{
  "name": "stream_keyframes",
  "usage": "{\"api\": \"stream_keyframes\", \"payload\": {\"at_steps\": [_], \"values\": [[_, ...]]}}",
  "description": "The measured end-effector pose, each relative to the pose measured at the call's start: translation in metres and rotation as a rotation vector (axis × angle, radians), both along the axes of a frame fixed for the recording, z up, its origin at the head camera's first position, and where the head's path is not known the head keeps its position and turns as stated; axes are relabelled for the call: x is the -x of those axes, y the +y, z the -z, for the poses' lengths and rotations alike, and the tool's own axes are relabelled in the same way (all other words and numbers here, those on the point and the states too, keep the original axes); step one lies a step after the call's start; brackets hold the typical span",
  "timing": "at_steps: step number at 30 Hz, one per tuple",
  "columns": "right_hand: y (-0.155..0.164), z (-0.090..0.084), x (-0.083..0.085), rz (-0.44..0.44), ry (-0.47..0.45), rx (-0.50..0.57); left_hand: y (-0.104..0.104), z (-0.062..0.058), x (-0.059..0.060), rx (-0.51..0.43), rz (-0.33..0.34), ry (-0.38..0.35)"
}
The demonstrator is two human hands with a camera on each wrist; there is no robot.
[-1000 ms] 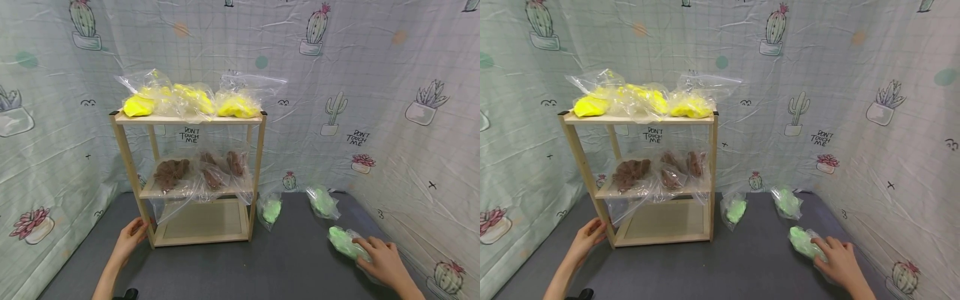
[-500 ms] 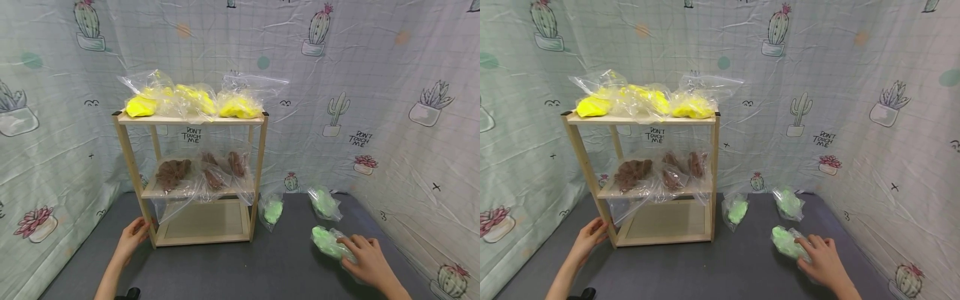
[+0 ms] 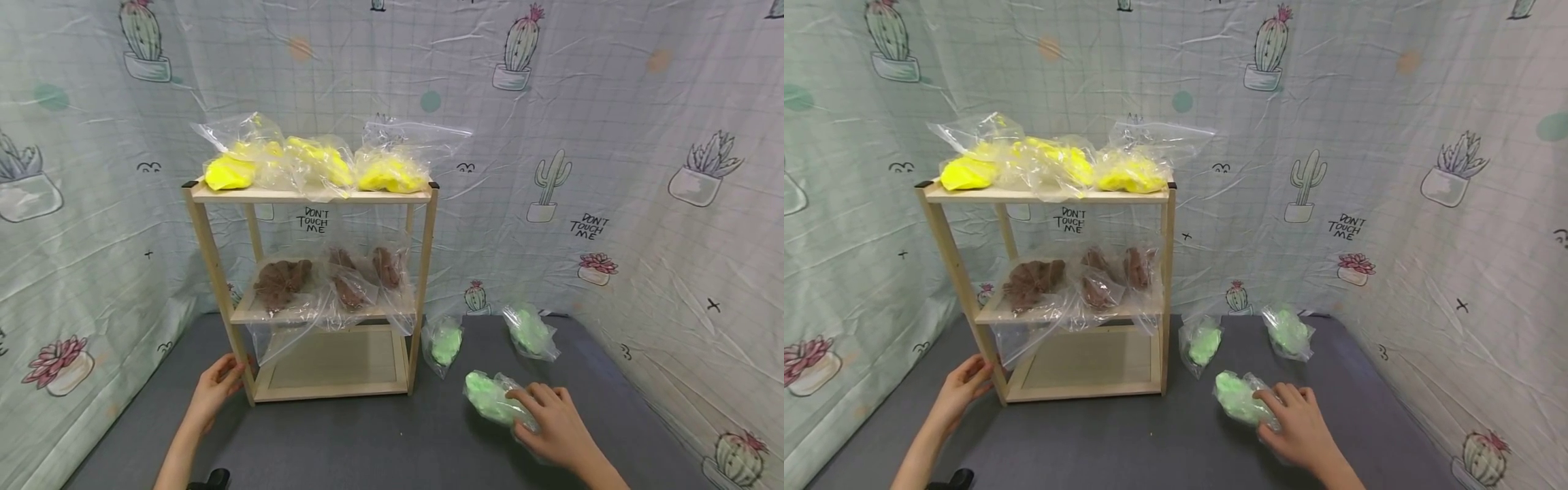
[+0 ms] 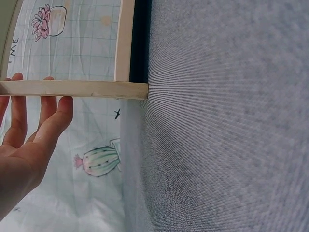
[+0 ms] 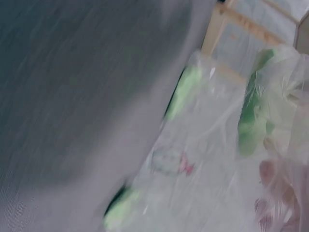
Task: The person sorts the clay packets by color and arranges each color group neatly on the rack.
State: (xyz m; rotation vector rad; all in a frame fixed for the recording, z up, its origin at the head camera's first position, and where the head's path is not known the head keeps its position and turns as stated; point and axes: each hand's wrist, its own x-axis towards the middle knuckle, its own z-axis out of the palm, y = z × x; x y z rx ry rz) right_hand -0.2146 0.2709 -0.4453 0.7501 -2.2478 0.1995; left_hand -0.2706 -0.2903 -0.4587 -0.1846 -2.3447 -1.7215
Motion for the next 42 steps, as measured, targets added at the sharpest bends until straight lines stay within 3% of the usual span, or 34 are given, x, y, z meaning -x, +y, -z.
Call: {"api": "stream_keyframes", "payload": {"at_steps": [17,35,42], "values": [[-0.079,0.008,0.004,-0.016,0.039,0.052,0.000,-0.004,-0.003,0.000,0.009,-0.021],[-0.170,0.001,0.017,0.069,0.028,0.130,0.002,-0.002,0.000,-0.021,0.008,-0.006],[-0.204,0.007,0.028,0.101,0.041,0.121,0.001,-0.001,0.000,-0.020,0.005,0.001]]}}
